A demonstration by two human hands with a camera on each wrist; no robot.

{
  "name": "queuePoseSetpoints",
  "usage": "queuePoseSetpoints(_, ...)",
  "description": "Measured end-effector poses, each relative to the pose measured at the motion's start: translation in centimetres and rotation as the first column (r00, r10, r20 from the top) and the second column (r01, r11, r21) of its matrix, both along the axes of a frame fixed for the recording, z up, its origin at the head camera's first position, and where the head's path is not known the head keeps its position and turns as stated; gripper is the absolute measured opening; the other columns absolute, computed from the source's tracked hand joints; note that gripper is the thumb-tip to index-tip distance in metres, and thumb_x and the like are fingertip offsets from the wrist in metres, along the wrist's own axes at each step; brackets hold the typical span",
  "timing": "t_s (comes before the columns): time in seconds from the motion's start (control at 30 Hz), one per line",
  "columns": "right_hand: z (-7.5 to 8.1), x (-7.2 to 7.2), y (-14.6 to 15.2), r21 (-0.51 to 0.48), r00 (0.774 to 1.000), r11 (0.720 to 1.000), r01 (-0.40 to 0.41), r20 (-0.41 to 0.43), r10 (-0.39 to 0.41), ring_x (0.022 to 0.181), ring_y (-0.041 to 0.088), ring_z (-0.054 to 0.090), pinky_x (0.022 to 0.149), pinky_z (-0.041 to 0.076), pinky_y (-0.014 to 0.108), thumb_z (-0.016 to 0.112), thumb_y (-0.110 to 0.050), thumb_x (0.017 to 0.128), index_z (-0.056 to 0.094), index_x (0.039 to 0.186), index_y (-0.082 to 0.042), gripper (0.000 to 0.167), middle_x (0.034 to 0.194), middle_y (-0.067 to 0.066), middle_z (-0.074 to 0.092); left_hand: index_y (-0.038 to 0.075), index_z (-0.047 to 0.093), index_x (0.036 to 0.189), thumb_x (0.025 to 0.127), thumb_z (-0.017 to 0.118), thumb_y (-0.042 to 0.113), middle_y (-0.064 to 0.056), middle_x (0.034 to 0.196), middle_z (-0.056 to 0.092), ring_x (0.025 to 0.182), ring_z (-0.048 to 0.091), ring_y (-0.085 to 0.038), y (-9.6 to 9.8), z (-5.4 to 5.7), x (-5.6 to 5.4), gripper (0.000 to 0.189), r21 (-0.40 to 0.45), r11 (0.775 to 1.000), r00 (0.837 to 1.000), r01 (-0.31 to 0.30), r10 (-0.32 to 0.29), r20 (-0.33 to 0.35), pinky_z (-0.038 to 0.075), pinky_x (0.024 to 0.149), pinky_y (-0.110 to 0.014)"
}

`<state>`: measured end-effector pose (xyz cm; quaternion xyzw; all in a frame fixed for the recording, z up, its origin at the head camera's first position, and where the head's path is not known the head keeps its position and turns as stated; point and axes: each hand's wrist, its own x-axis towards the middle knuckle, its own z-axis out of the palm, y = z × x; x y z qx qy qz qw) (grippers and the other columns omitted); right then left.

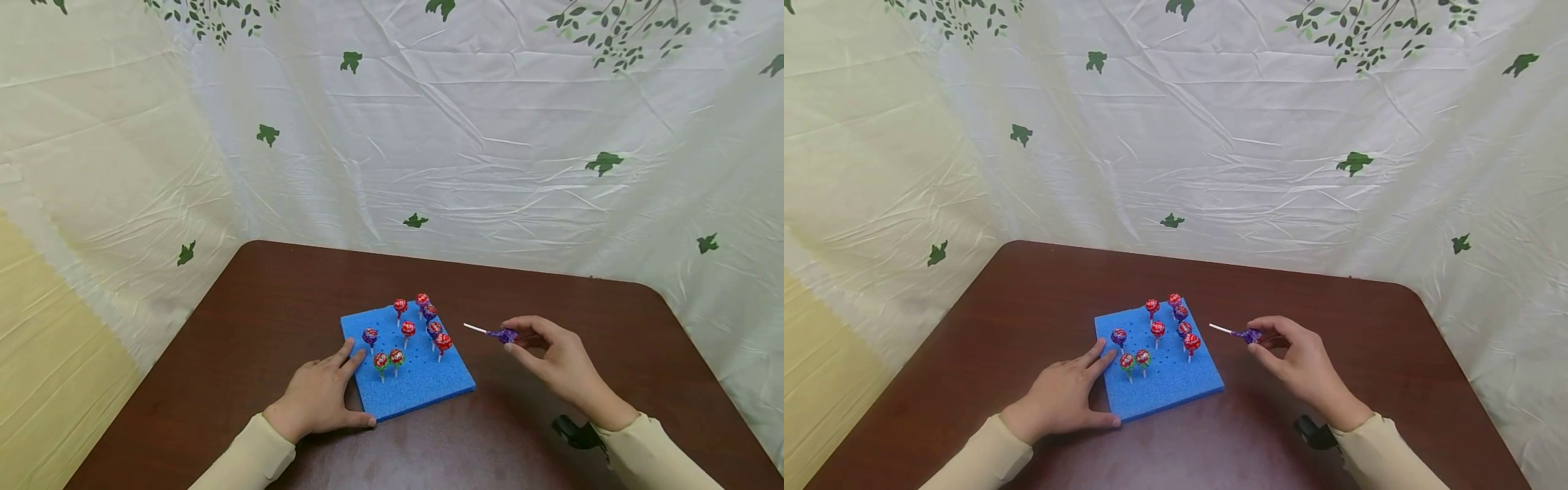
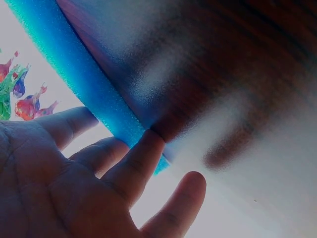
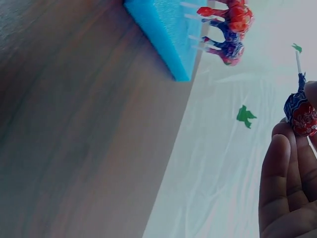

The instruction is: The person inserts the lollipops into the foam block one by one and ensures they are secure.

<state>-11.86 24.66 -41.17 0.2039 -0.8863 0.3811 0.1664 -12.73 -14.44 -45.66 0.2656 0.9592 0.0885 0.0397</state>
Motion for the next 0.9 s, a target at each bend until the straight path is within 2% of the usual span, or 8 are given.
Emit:
queuePoseSetpoints(0.27,0.6,0.0,-0.8,0.002,1.000,1.000,-0.026,-0.015,0.026,0.085,0.011,0.068,0.073,0.054,0.019,0.079,0.003,0.083,0.066,0.119,-0.012,0.041,0.104,-0.003,0.068,0.015,0.038,0.155,0.071,0.061,0.085,-0.014,0.161,0.028,0.133,0.049,-0.033,0.0,-0.4,-0.2,0.112,-0.003,1.000,1.000,0.003,-0.003,-0.005,0.044,0.099,-0.055)
queuePoseSetpoints(0.43,1.1,0.0,-1.6,-0.004,0.996,0.997,-0.072,-0.045,0.071,0.085,0.013,0.068,0.073,0.055,0.021,0.079,0.005,0.082,0.067,0.120,-0.014,0.044,0.108,-0.003,0.066,0.014,0.039,0.155,0.070,0.061,0.085,-0.014,0.161,0.028,0.132,0.049,-0.033,0.0,-0.7,-0.3,0.113,-0.005,1.000,1.000,0.002,-0.002,-0.014,0.044,0.099,-0.055)
queuePoseSetpoints(0.63,1.6,-0.5,-2.9,-0.013,0.991,0.992,-0.124,-0.042,0.123,0.085,0.014,0.067,0.075,0.055,0.023,0.078,0.004,0.083,0.067,0.119,-0.011,0.041,0.108,-0.004,0.066,0.015,0.039,0.155,0.070,0.061,0.085,-0.014,0.161,0.028,0.132,0.049,-0.033,0.1,-0.8,-0.4,0.112,-0.005,1.000,1.000,0.001,-0.001,-0.017,0.044,0.099,-0.055)
queuePoseSetpoints(0.9,1.9,-1.3,-5.2,0.008,0.983,0.983,-0.184,-0.018,0.184,0.086,0.010,0.066,0.075,0.057,0.034,0.080,0.000,0.083,0.067,0.117,-0.010,0.038,0.106,-0.008,0.067,0.015,0.038,0.155,0.070,0.061,0.085,-0.014,0.161,0.027,0.133,0.049,-0.033,0.2,-0.7,-0.3,0.112,-0.004,1.000,1.000,-0.001,0.001,-0.012,0.044,0.099,-0.056)
